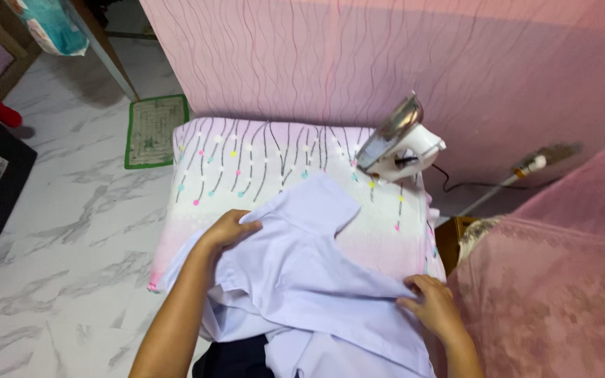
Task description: The person irons a light purple shirt on a padded surface. They repeatedly smooth the fabric, move the iron across the body, sleeves, and collar, and reposition the shirt to reach different areas. The shirt remains on the ironing surface throughout the clip.
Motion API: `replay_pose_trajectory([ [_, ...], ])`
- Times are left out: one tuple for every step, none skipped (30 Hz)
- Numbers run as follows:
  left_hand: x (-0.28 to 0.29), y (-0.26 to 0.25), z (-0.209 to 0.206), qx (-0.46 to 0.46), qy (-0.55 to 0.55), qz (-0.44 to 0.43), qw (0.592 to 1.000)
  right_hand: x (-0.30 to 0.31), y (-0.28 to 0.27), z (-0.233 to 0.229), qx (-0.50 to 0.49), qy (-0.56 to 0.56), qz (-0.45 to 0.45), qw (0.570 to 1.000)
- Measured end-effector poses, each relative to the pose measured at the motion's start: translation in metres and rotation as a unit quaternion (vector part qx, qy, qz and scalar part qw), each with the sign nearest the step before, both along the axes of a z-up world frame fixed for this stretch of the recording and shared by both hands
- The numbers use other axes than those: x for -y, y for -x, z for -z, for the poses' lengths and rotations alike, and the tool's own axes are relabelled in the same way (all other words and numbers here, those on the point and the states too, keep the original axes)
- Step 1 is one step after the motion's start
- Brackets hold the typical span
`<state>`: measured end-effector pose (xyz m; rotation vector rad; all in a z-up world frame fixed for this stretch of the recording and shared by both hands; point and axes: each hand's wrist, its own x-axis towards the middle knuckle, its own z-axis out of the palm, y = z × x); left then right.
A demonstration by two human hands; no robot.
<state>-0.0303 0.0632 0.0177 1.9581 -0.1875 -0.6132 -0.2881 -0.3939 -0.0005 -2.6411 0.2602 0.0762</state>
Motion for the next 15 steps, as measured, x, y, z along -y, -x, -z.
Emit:
replay_pose_trajectory([
  [0.001, 0.004, 0.0, -0.003, 0.062, 0.021, 0.998, 0.003, 0.011, 0.007, 0.007, 0.049, 0.007, 0.999],
  [-0.005, 0.012, -0.003, -0.024, 0.087, 0.003, 0.996, 0.008, 0.018, 0.013, 0.015, 0.098, 0.013, 0.995],
  [-0.017, 0.018, -0.01, -0.04, 0.112, -0.015, 0.993, 0.014, 0.02, 0.019, 0.026, 0.147, 0.017, 0.989],
  [-0.024, 0.022, -0.018, -0.056, 0.137, -0.034, 0.988, 0.02, 0.022, 0.021, 0.002, 0.05, 0.031, 0.998],
  [-0.03, 0.028, -0.028, -0.045, 0.168, -0.043, 0.984, 0.028, 0.023, 0.02, -0.02, -0.047, 0.042, 0.998],
  [-0.038, 0.036, -0.039, -0.034, 0.199, -0.052, 0.978, 0.035, 0.024, 0.013, -0.042, -0.144, 0.051, 0.987],
  [-0.047, 0.046, -0.051, -0.04, 0.193, -0.107, 0.975, 0.044, 0.024, 0.001, -0.013, -0.175, 0.043, 0.983],
  [-0.06, 0.054, -0.065, -0.046, 0.186, -0.161, 0.968, 0.052, 0.02, -0.017, 0.016, -0.207, 0.034, 0.978],
  [-0.073, 0.056, -0.083, -0.004, 0.173, -0.14, 0.975, 0.057, 0.012, -0.039, 0.046, -0.238, 0.024, 0.97],
  [-0.083, 0.056, -0.101, 0.037, 0.159, -0.119, 0.979, 0.063, 0.003, -0.068, 0.051, -0.214, 0.072, 0.973],
  [-0.093, 0.059, -0.118, 0.04, 0.154, -0.135, 0.978, 0.068, -0.009, -0.099, 0.052, -0.193, 0.118, 0.973],
  [-0.102, 0.058, -0.134, 0.042, 0.149, -0.151, 0.976, 0.065, -0.024, -0.126, 0.112, -0.144, 0.122, 0.976],
  [-0.106, 0.052, -0.148, 0.079, 0.134, -0.157, 0.975, 0.059, -0.047, -0.15, 0.175, -0.094, 0.125, 0.972],
  [-0.111, 0.043, -0.161, 0.115, 0.118, -0.163, 0.973, 0.048, -0.071, -0.171, 0.229, -0.112, 0.116, 0.96],
  [-0.113, 0.03, -0.172, 0.177, 0.09, -0.161, 0.967, 0.038, -0.093, -0.188, 0.282, -0.13, 0.105, 0.945],
])
